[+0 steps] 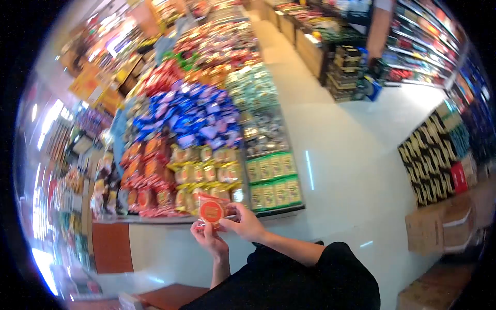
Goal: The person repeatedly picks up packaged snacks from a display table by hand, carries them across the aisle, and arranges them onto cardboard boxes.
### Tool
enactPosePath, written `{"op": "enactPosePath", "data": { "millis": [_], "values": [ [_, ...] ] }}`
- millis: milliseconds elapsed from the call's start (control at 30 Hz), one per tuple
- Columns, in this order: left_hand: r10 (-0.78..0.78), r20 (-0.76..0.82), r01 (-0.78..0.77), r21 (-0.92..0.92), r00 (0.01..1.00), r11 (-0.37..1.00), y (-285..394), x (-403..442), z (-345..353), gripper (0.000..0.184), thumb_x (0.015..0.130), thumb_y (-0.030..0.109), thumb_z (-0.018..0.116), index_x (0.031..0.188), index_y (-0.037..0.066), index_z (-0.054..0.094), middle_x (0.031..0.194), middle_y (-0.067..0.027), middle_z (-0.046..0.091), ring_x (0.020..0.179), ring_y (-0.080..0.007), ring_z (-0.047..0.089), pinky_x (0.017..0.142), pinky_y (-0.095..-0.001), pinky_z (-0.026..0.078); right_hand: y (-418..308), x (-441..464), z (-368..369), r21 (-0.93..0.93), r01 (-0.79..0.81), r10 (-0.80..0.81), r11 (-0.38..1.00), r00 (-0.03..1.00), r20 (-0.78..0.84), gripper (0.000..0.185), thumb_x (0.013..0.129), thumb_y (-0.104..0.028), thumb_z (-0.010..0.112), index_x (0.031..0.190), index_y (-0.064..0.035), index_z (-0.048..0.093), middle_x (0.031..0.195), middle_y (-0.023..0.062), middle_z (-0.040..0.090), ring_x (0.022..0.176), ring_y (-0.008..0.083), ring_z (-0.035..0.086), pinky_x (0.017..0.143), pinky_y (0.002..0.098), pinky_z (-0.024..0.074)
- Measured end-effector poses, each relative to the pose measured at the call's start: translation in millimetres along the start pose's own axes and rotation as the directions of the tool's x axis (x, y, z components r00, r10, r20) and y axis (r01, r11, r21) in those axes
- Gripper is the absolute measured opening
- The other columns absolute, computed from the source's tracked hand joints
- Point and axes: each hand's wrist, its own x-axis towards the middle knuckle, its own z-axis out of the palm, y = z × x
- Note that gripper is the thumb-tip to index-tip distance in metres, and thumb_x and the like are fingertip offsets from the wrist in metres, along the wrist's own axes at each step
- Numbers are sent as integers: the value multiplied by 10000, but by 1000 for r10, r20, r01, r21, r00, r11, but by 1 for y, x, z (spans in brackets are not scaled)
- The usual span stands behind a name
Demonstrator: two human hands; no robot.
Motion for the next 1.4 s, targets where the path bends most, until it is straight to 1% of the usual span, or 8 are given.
{"op": "enactPosePath", "data": {
  "millis": [33, 133, 233, 433, 667, 967, 1167, 1400],
  "values": [
    [-11, 100, 9, 24, 995, 1000, 2, -17, 32, 310, 893, 48, 596, 1154, 43, 430, 1035, -87, 559, 892, -144, 565, 790, -291, 493, -15, -18, -24, -38, -16, 15, 999, 999, -32, 512, 885, -141, 696, 1294, 23, 435, 1168, 124, 585, 1022, 166, 607, 864, 303, 531],
    [-116, 426, 114, 31, 897, 993, -32, -77, 92, 423, 879, 2, 628, 1236, 42, 405, 1086, -115, 577, 933, -163, 592, 830, -304, 503, -50, -87, -95, -44, 188, -193, 981, 959, -208, 512, 893, -133, 679, 1320, 6, 432, 1198, 123, 582, 1028, 161, 606, 880, 299, 518],
    [-291, 663, 338, 61, 690, 939, -62, -155, 157, 407, 893, 13, 650, 1228, 50, 422, 1029, -81, 596, 886, -140, 593, 759, -265, 509, -69, -166, -175, -202, 290, -348, 936, 849, -397, 476, 899, -97, 650, 1322, 1, 454, 1175, 99, 598, 1051, 153, 597, 912, 307, 499],
    [-370, 893, 338, 276, 255, 900, -105, -306, 263, 256, 910, 33, 639, 1122, 51, 498, 942, -17, 571, 803, -66, 535, 664, -211, 461, -88, -338, -280, -195, 367, -366, 910, 487, -793, 510, 902, -40, 634, 1357, 49, 421, 1200, 94, 593, 1079, 153, 588, 958, 314, 485],
    [-381, 899, 277, 430, -215, 859, -143, -460, 333, 211, 904, 16, 647, 1065, 27, 511, 934, -26, 569, 799, -78, 544, 696, -226, 477, -76, -475, -342, -413, 379, -399, 828, -118, -909, 485, 897, -95, 659, 1325, 44, 477, 1060, 77, 643, 873, 107, 613, 753, 252, 511],
    [-461, 718, 91, 584, -521, 807, -216, -655, 440, 240, 899, 67, 665, 1062, 10, 499, 920, -54, 582, 801, -101, 575, 731, -247, 497, -95, -622, -474, -361, 177, -283, 915, -357, -890, 445, 912, -58, 610, 1319, 40, 463, 1086, 95, 641, 957, 118, 615, 840, 272, 508],
    [-241, 694, -21, 310, -678, 951, -236, -805, 548, 376, 857, 115, 708, 1128, -5, 478, 862, -109, 654, 772, -169, 641, 705, -299, 518, -153, -754, -564, -226, -55, -231, 972, -371, -900, 462, 905, -68, 622, 1325, 18, 450, 1046, 115, 648, 901, 124, 630, 789, 287, 524],
    [-75, 469, -56, 55, -880, 997, -222, -930, 632, 442, 876, 160, 675, 1217, 3, 441, 936, -177, 683, 818, -299, 688, 737, -388, 542, -177, -861, -641, -387, 182, -228, 904, -560, -796, 382, 816, 55, 608, 1184, 17, 515, 1084, 108, 623, 956, 171, 634, 853, 301, 518]
  ]
}}
